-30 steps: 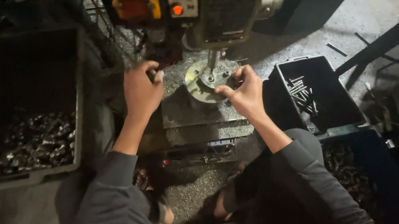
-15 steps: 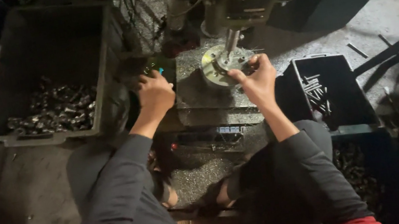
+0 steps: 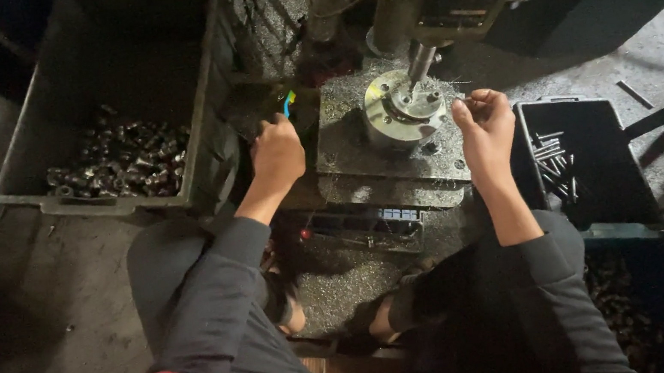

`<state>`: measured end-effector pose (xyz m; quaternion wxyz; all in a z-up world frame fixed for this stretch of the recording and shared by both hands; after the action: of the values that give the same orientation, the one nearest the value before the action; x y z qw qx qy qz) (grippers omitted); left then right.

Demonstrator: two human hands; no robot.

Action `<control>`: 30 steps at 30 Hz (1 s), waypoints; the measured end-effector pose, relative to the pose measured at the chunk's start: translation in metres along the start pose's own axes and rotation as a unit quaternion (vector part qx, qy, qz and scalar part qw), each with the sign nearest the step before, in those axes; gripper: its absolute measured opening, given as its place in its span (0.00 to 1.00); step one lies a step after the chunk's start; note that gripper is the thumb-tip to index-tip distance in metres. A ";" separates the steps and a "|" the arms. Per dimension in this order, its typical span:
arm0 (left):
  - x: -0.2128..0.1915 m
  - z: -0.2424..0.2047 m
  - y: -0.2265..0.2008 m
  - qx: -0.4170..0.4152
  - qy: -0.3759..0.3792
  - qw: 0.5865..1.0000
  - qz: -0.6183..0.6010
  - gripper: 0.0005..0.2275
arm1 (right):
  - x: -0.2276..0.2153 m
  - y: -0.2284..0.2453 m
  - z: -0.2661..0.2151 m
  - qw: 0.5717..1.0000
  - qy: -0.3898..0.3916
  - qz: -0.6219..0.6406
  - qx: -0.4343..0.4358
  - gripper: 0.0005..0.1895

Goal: The person repeatedly places small metal parts into a drill press chuck, operates the drill to machine each part, removes the finished part, and places it into a bin. The cycle continues with multiple parts throughout the clip.

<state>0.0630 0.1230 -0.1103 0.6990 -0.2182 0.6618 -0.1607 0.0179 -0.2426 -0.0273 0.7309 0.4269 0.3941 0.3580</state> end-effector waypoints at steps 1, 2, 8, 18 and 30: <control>0.001 0.001 0.007 -0.001 0.001 1.000 0.001 0.29 | 0.000 -0.002 0.000 1.000 0.000 0.001 0.002 0.16; 0.004 0.002 0.016 -0.015 0.009 0.999 -0.047 0.28 | 0.001 -0.004 0.001 1.000 0.005 0.003 0.004 0.15; -0.090 -0.057 -0.050 -0.017 -0.020 0.997 -0.074 0.27 | -0.001 -0.003 -0.002 1.000 0.018 0.004 0.023 0.14; -0.058 -0.056 -0.054 0.022 0.016 0.999 0.046 0.30 | 0.006 0.003 -0.004 0.998 0.045 0.007 0.040 0.14; -0.026 -0.046 -0.032 0.026 -0.002 0.995 0.100 0.30 | 0.000 -0.020 0.006 0.999 0.025 0.022 0.043 0.12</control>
<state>0.0177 0.1052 -0.0729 0.7184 -0.1330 0.6744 -0.1067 0.0270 -0.2523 -0.0430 0.6942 0.4572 0.4176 0.3670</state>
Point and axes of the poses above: each hand's wrist, its own z-axis towards the middle knuckle, its own x-axis out of the palm, y = z × x, the point moved 10 cm from there along z, towards the middle knuckle, and after that the axes turned 8 degrees about -z, right-handed, at the moved point
